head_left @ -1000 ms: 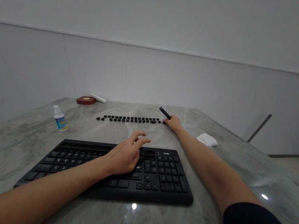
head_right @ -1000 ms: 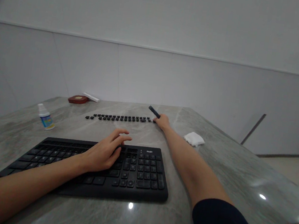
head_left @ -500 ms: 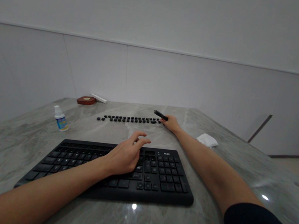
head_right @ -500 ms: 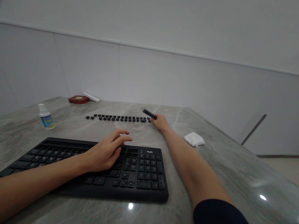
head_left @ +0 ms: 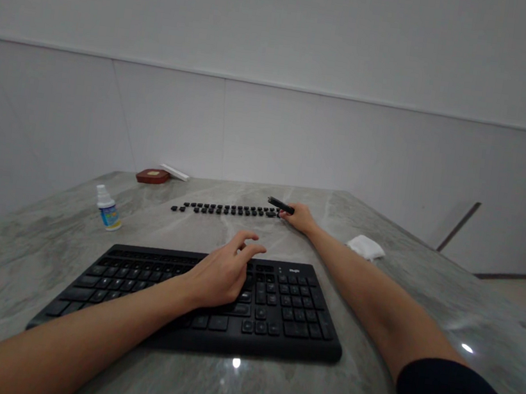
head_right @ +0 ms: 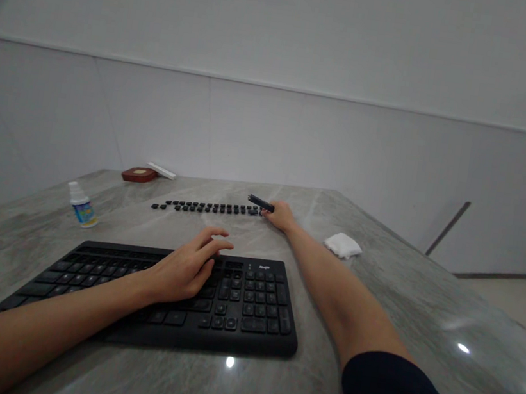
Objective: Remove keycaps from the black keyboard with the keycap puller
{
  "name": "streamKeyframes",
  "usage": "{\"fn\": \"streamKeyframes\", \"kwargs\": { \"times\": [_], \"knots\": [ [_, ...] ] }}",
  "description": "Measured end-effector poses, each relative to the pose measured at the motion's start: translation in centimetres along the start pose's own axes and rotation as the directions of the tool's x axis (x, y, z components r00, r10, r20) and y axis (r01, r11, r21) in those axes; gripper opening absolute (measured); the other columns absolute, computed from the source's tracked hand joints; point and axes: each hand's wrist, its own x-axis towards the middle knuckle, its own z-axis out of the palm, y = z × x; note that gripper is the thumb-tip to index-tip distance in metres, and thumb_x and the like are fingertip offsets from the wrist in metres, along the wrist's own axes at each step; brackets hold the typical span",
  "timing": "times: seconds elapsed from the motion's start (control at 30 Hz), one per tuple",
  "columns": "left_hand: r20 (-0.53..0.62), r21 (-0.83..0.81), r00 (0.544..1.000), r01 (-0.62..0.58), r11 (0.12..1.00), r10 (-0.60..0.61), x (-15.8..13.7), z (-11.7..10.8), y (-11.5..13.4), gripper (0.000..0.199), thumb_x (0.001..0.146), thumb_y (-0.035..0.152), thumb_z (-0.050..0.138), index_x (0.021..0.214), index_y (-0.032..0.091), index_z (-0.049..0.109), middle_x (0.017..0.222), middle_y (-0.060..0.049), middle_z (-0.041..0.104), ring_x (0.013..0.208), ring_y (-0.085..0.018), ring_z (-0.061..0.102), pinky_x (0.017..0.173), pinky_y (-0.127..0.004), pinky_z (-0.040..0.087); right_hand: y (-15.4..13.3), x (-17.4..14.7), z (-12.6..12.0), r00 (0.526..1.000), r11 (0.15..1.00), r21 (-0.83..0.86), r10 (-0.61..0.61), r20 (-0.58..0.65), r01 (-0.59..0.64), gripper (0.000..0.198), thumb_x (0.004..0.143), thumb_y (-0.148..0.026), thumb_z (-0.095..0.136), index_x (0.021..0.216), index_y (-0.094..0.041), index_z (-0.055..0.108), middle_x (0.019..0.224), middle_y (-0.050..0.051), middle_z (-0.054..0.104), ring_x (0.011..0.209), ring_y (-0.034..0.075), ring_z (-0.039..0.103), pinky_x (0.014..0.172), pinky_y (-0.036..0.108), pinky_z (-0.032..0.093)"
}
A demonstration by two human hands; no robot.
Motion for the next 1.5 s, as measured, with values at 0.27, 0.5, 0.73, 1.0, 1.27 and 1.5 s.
{"fn": "streamKeyframes", "kwargs": {
  "times": [0.27,0.5,0.73,1.0,1.27,1.5],
  "knots": [
    [-0.008,-0.006,1.0,-0.008,1.0,0.008,-0.1,0.0,0.0,0.048,0.08,0.001,0.041,0.125,0.018,0.042,0.136,-0.016,0.035,0.1,-0.02,0.057,0.088,-0.043,0.053,-1.1,0.2,0.6,0.995,0.993,-0.06,-0.099,0.017,0.1,0.007,0.074,-0.021,0.067,0.074,-0.015,0.071,0.072,0.007,0.067,0.085,0.021,0.056,0.074,0.026,0.04],
    [0.002,-0.001,1.0,-0.006,1.0,0.006,0.0,-0.1,0.0,0.047,0.081,0.001,0.04,0.125,0.017,0.042,0.137,-0.017,0.034,0.099,-0.02,0.057,0.088,-0.043,0.053,-0.9,0.1,0.4,0.996,0.99,-0.103,-0.093,0.013,0.094,0.008,0.075,-0.02,0.066,0.072,-0.015,0.07,0.071,0.007,0.067,0.08,0.019,0.055,0.077,0.027,0.04],
    [0.001,0.008,1.0,0.009,1.0,-0.009,-0.1,0.0,0.0,0.047,0.081,0.002,0.041,0.125,0.018,0.042,0.137,-0.016,0.034,0.095,-0.019,0.058,0.086,-0.041,0.054,-0.8,0.2,0.5,0.997,0.99,-0.124,-0.073,0.003,0.073,0.009,0.077,-0.021,0.065,0.073,-0.014,0.07,0.074,0.008,0.068,0.08,0.019,0.058,0.073,0.026,0.04],
    [-0.004,0.006,1.0,0.001,1.0,-0.001,0.0,0.0,0.0,0.045,0.082,0.003,0.042,0.125,0.017,0.042,0.137,-0.017,0.034,0.092,-0.017,0.058,0.086,-0.041,0.054,-1.1,0.0,0.0,0.987,0.984,-0.097,-0.153,-0.051,0.147,0.009,0.078,-0.012,0.058,0.076,-0.012,0.067,0.086,0.01,0.066,0.079,0.017,0.058,0.074,0.025,0.041],
    [-0.006,0.003,1.0,-0.002,1.0,0.002,-0.1,0.0,0.0,0.044,0.083,0.004,0.042,0.124,0.017,0.042,0.136,-0.017,0.035,0.087,-0.016,0.058,0.084,-0.041,0.054,-1.1,0.1,0.2,0.977,0.979,-0.055,-0.201,-0.07,0.197,0.01,0.078,-0.01,0.057,0.076,-0.012,0.066,0.087,0.01,0.065,0.08,0.018,0.058,0.076,0.026,0.043],
    [-0.018,-0.001,1.0,-0.014,1.0,0.014,0.0,0.0,0.0,0.044,0.082,0.004,0.042,0.124,0.019,0.043,0.135,-0.016,0.037,0.084,-0.015,0.058,0.083,-0.04,0.054,-0.8,0.2,0.4,0.979,0.979,-0.035,-0.203,-0.001,0.203,0.008,0.073,-0.009,0.064,0.078,-0.014,0.068,0.084,0.008,0.067,0.081,0.018,0.059,0.077,0.026,0.042]
  ]
}}
